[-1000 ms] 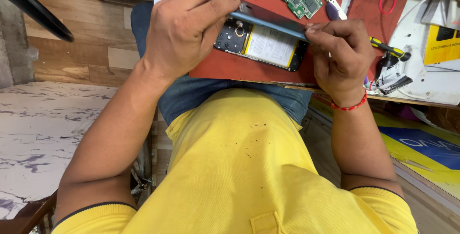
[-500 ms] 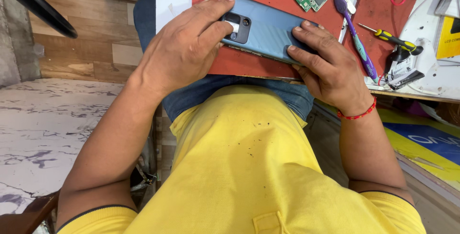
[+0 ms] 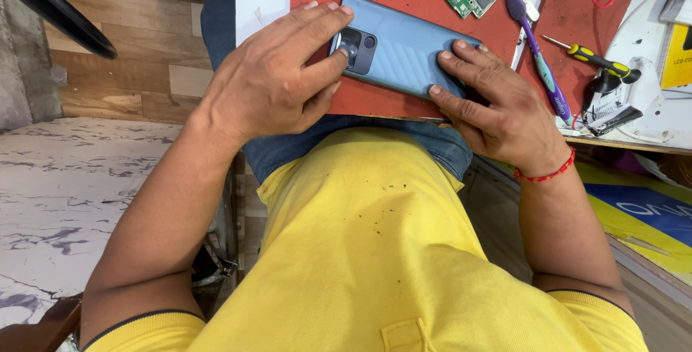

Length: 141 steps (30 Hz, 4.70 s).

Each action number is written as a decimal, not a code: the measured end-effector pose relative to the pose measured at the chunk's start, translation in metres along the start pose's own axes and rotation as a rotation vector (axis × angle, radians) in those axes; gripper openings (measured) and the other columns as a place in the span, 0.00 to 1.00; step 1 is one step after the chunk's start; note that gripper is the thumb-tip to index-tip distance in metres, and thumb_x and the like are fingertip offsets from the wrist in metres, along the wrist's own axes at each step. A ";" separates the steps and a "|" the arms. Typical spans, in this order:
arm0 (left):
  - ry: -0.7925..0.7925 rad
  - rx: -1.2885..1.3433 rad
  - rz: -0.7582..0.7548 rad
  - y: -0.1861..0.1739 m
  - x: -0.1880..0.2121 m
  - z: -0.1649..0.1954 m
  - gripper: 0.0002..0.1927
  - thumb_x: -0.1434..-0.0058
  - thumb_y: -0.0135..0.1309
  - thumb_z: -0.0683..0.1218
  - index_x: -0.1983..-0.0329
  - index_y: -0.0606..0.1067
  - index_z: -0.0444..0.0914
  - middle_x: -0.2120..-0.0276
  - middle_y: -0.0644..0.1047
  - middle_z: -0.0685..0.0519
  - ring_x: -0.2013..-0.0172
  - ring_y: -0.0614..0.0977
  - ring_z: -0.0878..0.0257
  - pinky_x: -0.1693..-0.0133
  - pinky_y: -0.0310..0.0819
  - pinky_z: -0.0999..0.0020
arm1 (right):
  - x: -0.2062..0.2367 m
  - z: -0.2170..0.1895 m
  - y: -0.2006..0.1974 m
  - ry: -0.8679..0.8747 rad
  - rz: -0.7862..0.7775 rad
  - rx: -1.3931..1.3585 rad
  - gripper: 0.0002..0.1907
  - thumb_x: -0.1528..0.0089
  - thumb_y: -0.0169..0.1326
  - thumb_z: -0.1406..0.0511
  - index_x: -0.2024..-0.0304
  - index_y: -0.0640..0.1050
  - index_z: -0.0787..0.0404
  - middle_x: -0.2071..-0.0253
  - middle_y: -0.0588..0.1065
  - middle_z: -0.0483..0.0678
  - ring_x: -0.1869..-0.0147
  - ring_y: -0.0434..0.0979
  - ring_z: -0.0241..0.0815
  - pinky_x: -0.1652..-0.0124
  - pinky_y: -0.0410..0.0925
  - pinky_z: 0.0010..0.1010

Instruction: The person uses a screwdriver to remove screws from the back of a disassembled smartphone, then places the back cover onto the device and presses the edges to secure it. The person turns the phone over and interacts with the screen, which displays a lock screen and a keypad.

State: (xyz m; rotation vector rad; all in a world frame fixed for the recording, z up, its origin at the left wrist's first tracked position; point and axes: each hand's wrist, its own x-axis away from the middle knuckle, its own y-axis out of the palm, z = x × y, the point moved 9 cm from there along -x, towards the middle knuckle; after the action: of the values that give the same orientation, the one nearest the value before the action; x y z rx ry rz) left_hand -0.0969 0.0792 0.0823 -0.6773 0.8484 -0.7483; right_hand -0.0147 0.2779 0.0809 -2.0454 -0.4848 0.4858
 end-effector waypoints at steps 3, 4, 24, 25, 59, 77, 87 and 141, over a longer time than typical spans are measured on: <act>-0.005 -0.016 0.003 0.000 0.000 -0.001 0.11 0.43 0.68 0.41 0.59 0.80 0.34 0.41 0.75 0.39 0.38 0.77 0.46 0.35 0.73 0.53 | 0.000 0.001 0.000 0.009 -0.017 0.006 0.19 0.41 0.66 0.70 0.47 0.82 0.56 0.36 0.74 0.58 0.28 0.71 0.59 0.29 0.65 0.52; -0.005 -0.003 0.006 0.000 0.001 -0.001 0.11 0.42 0.68 0.42 0.59 0.80 0.35 0.41 0.75 0.39 0.38 0.77 0.47 0.35 0.73 0.53 | -0.001 0.001 0.001 0.014 -0.024 0.008 0.19 0.41 0.66 0.69 0.47 0.82 0.56 0.37 0.74 0.57 0.28 0.71 0.59 0.30 0.65 0.52; 0.061 0.068 -0.121 0.009 -0.024 -0.009 0.27 0.46 0.73 0.51 0.45 0.78 0.39 0.35 0.73 0.43 0.33 0.71 0.46 0.29 0.61 0.45 | -0.005 0.004 -0.006 0.174 0.041 0.012 0.21 0.43 0.71 0.68 0.49 0.79 0.64 0.35 0.72 0.60 0.26 0.69 0.62 0.31 0.69 0.46; 0.087 0.033 -0.132 0.010 -0.023 -0.007 0.27 0.45 0.72 0.52 0.45 0.78 0.38 0.35 0.73 0.42 0.33 0.71 0.46 0.29 0.62 0.46 | -0.007 0.003 -0.007 0.153 0.030 0.043 0.22 0.43 0.72 0.67 0.49 0.79 0.66 0.36 0.73 0.60 0.27 0.71 0.62 0.32 0.69 0.46; -0.530 2.036 0.446 0.068 -0.011 0.013 0.38 0.22 0.36 0.67 0.29 0.62 0.30 0.38 0.72 0.43 0.39 0.77 0.55 0.35 0.71 0.57 | -0.003 -0.020 0.069 0.744 0.442 -1.730 0.10 0.27 0.51 0.71 0.44 0.74 0.68 0.50 0.77 0.51 0.49 0.78 0.38 0.48 0.72 0.30; -0.554 1.848 -0.012 0.117 0.017 0.056 0.40 0.23 0.30 0.70 0.30 0.64 0.30 0.44 0.75 0.46 0.41 0.77 0.59 0.34 0.70 0.61 | -0.031 -0.013 -0.042 0.362 0.311 -0.312 0.13 0.43 0.58 0.78 0.57 0.80 0.62 0.58 0.67 0.47 0.61 0.72 0.35 0.61 0.68 0.24; -0.577 1.814 -0.005 0.110 0.009 0.062 0.43 0.26 0.32 0.71 0.25 0.56 0.33 0.39 0.71 0.47 0.42 0.75 0.61 0.36 0.70 0.61 | -0.026 -0.018 -0.049 0.304 0.342 -0.196 0.13 0.44 0.59 0.77 0.57 0.81 0.62 0.60 0.69 0.47 0.62 0.71 0.39 0.62 0.65 0.27; -0.525 1.675 -0.069 0.091 -0.007 0.076 0.43 0.23 0.32 0.69 0.19 0.47 0.35 0.35 0.65 0.50 0.36 0.67 0.63 0.31 0.60 0.62 | -0.027 -0.042 -0.062 0.125 0.458 -0.078 0.10 0.46 0.62 0.68 0.62 0.82 0.62 0.66 0.72 0.48 0.64 0.70 0.45 0.62 0.62 0.34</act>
State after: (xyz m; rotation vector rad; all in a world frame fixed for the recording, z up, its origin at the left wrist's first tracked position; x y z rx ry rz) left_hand -0.0086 0.1529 0.0529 0.6135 -0.4154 -0.9866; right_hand -0.0245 0.2636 0.1586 -2.2503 0.0479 0.6107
